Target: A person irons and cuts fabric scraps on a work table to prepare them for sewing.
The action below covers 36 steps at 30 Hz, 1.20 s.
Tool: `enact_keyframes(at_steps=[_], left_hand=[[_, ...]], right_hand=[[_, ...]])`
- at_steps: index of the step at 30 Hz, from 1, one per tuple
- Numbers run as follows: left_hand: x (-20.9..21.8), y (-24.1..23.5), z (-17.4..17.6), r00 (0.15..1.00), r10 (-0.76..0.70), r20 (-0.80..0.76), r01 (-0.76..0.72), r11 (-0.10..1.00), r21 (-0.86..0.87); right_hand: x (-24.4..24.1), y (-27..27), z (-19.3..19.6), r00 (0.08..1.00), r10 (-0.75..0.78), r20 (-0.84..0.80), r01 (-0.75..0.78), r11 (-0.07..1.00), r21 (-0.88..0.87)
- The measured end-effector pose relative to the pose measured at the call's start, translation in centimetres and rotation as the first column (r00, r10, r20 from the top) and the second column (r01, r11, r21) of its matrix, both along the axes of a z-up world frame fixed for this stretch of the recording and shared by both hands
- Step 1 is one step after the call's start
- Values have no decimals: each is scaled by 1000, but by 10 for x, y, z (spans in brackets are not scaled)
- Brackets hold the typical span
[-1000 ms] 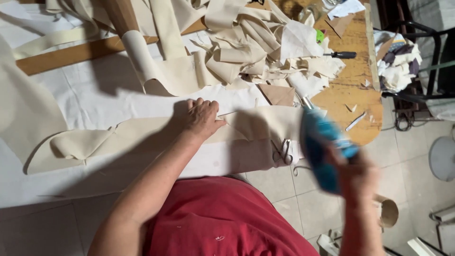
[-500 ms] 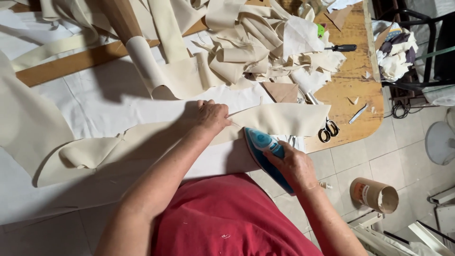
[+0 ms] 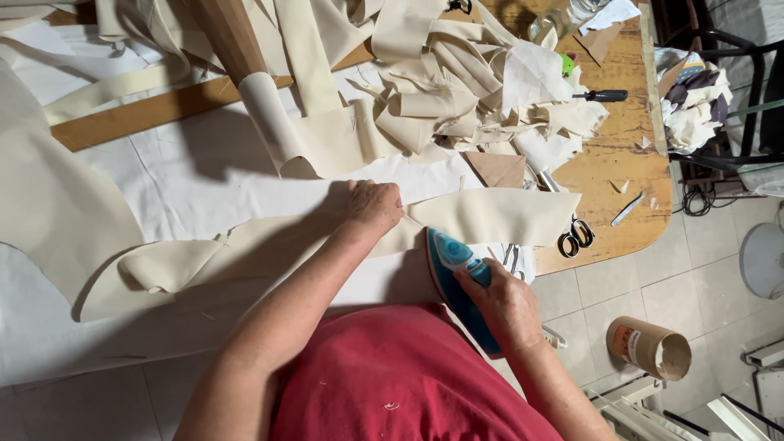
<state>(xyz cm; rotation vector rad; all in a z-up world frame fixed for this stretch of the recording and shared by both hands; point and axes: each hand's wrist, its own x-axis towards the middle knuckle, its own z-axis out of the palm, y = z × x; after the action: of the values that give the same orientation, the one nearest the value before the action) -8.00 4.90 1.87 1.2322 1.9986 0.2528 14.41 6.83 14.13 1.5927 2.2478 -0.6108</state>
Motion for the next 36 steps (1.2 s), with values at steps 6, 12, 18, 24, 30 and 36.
enact_keyframes(at_steps=[6,12,18,24,30,36], left_hand=[[-6,7,-12,999,-24,-25,24,1000,-7],[-9,7,-13,1000,27,-14,-28,1000,-12],[-35,-21,-20,998,-62,-7,59,974,-218],[-59,-56,-12,993,90,71,-64,950,-307],[-71,-70,7,990,117,83,-85,944,-320],[-68,-67,36,979,174,108,-131,937,-324]], right_hand=[[-33,5,13,990,138,-6,-138,990,4],[-42,14,-5,974,226,17,-226,974,17],[-43,17,3,965,260,35,-261,965,4],[-60,17,4,957,289,12,-290,957,29],[-58,16,17,951,301,72,-299,954,-35],[-97,24,-1,954,298,-35,-298,955,-2]])
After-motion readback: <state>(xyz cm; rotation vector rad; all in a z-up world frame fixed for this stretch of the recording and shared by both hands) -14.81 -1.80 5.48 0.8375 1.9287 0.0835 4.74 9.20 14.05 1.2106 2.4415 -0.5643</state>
